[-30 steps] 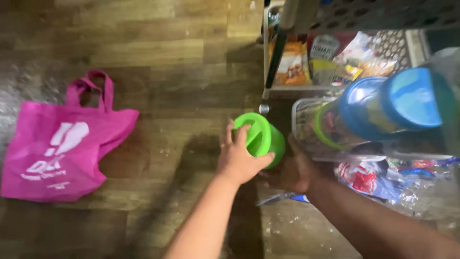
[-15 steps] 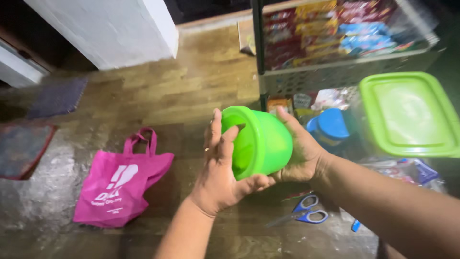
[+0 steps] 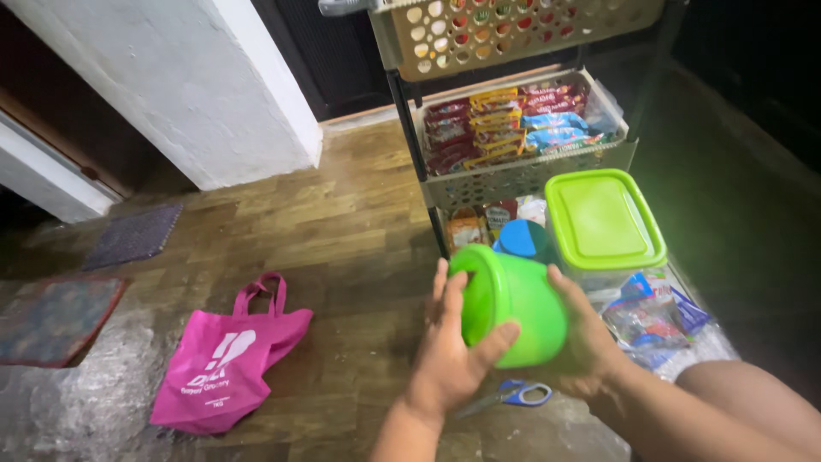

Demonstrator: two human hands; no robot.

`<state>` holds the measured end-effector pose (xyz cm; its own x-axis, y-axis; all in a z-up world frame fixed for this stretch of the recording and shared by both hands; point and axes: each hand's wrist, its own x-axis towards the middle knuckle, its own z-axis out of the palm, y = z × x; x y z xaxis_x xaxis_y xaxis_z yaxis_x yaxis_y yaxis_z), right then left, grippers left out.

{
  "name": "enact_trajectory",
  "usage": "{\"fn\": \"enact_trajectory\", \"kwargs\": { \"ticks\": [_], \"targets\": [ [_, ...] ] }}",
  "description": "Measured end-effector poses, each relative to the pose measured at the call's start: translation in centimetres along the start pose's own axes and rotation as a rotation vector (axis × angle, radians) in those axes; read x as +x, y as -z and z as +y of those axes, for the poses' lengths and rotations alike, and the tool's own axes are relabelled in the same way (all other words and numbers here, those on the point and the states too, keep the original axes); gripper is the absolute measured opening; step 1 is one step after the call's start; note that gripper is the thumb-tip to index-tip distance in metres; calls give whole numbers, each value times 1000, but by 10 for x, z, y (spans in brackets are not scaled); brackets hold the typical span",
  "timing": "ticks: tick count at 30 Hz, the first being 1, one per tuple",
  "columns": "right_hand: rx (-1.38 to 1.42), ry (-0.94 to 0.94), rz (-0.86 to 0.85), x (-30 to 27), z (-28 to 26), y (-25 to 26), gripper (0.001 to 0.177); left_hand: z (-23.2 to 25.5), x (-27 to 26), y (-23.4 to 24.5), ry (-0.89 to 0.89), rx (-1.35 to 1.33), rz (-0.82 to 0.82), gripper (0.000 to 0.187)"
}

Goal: The person sits on the floor and organizes snack items into plastic containers. They use scissors to cut open a chocolate bar and place pieces into a clear container, then cut open a package of small cakes and place them into a green container. The containers are then closed with lids.

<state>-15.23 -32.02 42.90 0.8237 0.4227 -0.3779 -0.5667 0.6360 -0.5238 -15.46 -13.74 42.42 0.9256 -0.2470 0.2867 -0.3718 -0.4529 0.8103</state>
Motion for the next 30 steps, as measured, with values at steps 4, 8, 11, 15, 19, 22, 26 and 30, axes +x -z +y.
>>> {"fn": "enact_trajectory", "kwargs": {
  "ticks": [4,8,11,15,19,22,26,30],
  "targets": [
    [90,-128,-122,7,-6,20,101,-12,-12,-5,-226,-99,40,92],
    [232,-349,-897,24,-25,33,86,-31,-2,0,-447,54,62,88],
    [116,-257,-326,42,-32,33,79,-40,13,-8,-513,54,122,89],
    [118,-231,-139,54,-35,32,76,-44,15,-23,-357,18,175,88],
    [50,-149,-42,63,-32,26,76,-39,21,-22,-169,-222,138,85],
    [45,-110,4,64,-24,24,79,-34,25,-17,-32,-402,96,86],
    [-33,-72,-33,64,-19,26,81,-33,29,-3,47,-433,53,89],
    [23,-247,-322,66,-19,36,84,-43,27,11,-30,-403,33,84]
  ]
}}
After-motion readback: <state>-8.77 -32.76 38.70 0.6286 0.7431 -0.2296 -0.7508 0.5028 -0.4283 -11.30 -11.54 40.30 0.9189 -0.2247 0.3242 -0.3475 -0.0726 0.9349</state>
